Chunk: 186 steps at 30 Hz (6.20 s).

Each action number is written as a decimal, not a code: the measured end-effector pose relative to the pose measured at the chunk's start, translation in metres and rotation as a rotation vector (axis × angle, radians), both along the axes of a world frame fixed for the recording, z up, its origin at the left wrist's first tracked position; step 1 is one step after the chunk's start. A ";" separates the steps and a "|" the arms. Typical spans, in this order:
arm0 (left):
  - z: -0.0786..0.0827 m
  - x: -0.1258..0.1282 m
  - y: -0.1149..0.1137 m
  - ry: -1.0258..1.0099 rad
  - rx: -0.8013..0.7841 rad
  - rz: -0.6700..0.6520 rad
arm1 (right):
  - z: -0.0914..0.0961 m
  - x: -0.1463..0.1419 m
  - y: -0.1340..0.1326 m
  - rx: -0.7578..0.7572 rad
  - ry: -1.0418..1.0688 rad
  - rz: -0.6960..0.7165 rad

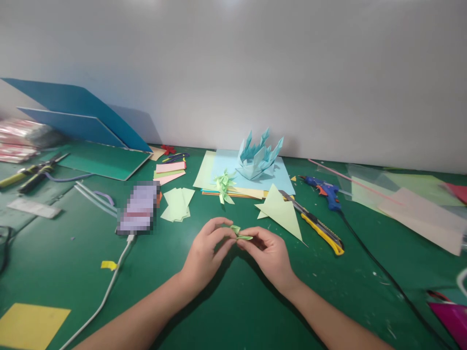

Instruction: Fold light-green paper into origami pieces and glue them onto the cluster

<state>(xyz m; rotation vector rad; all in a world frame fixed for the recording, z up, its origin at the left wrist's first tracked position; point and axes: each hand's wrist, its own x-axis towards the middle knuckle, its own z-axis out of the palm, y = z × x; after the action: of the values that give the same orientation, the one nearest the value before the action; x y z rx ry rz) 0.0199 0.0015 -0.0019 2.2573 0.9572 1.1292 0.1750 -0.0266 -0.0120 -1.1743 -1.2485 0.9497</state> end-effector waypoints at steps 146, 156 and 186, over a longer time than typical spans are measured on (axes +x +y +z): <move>0.002 0.005 0.000 -0.463 -0.893 -0.029 | 0.002 0.004 -0.002 0.341 -0.346 0.049; 0.001 0.001 0.000 -0.356 -0.766 0.003 | 0.001 0.003 -0.003 0.394 -0.339 0.059; 0.005 0.003 0.000 -0.437 -0.901 -0.057 | 0.004 0.000 -0.004 0.304 -0.249 0.009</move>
<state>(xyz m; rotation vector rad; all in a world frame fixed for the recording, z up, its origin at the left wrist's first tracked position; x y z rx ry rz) 0.0229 0.0015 0.0030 1.2482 0.9430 0.8550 0.1747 -0.0306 -0.0076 -1.0668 -1.5376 0.6040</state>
